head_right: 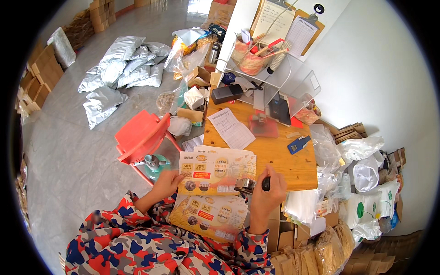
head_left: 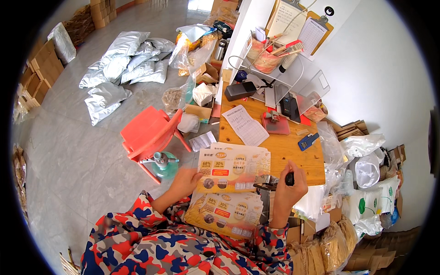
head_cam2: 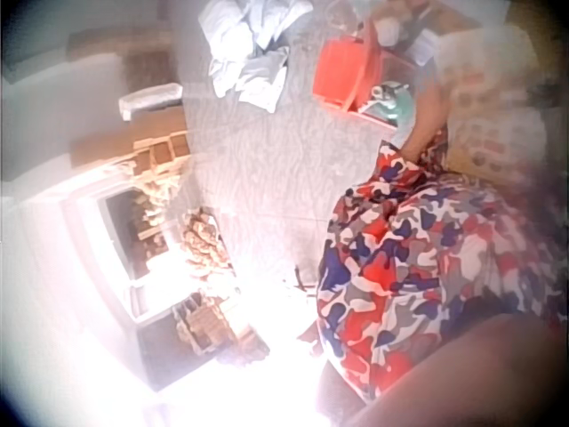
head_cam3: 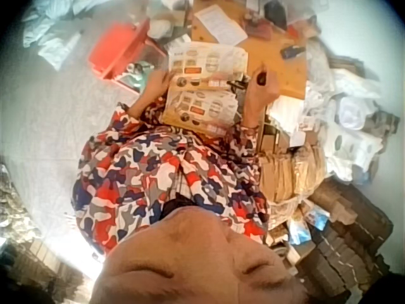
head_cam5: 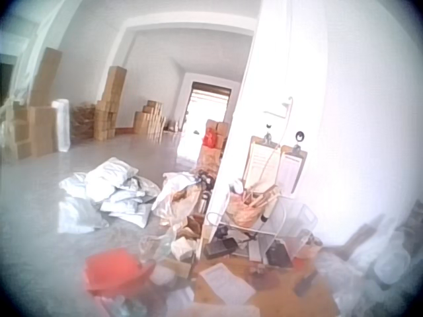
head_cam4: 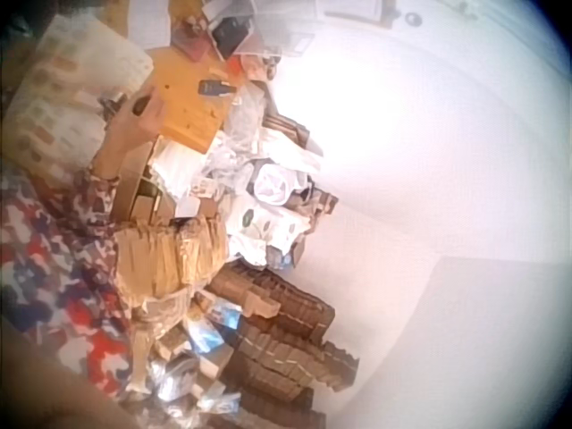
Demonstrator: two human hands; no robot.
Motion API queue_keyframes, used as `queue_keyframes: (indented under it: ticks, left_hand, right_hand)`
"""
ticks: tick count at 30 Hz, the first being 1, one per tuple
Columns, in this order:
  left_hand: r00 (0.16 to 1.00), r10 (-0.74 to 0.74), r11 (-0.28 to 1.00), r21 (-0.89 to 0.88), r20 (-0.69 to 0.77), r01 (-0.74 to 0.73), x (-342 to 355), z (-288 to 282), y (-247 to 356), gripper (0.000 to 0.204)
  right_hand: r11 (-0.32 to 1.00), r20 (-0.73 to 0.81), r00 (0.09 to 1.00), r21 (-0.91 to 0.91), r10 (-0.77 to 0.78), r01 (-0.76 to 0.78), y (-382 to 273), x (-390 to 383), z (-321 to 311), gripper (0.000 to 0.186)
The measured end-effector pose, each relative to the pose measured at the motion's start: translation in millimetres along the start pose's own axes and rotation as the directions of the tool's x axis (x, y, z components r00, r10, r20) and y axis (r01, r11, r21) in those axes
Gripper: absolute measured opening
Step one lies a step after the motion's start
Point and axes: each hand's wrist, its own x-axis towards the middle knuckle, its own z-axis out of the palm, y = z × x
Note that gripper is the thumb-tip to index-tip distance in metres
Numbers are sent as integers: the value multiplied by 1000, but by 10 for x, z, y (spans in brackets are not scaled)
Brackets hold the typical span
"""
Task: The person repeatedly stamps a stack of printed documents using a handheld stamping tool at a wooden table. They align each sheet, press the stamp, and move to the next document in sequence.
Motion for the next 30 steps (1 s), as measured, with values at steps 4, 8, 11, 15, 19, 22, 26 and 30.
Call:
queue_keyframes:
  ticks: [4, 8, 11, 15, 19, 22, 26, 30]
  left_hand:
    - [989, -51, 979, -191, 139, 77, -342, 162, -186, 21]
    - [957, -98, 990, -68, 272, 121, -654, 336, -278, 23]
    - [925, -94, 993, -34, 369, 114, -745, 314, -150, 31]
    - [887, -143, 990, 78, 438, 121, -787, 307, 37, 38]
    - [897, -117, 993, 45, 426, 109, -780, 335, -36, 43]
    - [830, -192, 980, 142, 523, 137, -650, 162, 36, 46]
    - [898, -205, 973, 184, 388, 143, -394, -87, 44, 47]
    - [963, -167, 975, -109, 212, 193, -5, -8, -157, 41]
  right_hand:
    - [998, -8, 998, 5, -59, 59, 8, 17, 27, 20]
    - [991, 16, 991, 40, -130, 129, -49, 45, 144, 24]
    - [986, 43, 985, 24, -169, 168, -43, 57, 346, 25]
    - [967, 67, 966, 61, -250, 246, -143, 146, 687, 23]
    - [951, 87, 949, 78, -305, 298, -145, 179, 1058, 22]
    - [943, 103, 939, 81, -329, 322, -99, 139, 1267, 22]
    - [960, 118, 956, 112, -269, 257, -137, 39, 1347, 23]
    - [952, 93, 952, 126, -292, 280, 5, -148, 1504, 24]
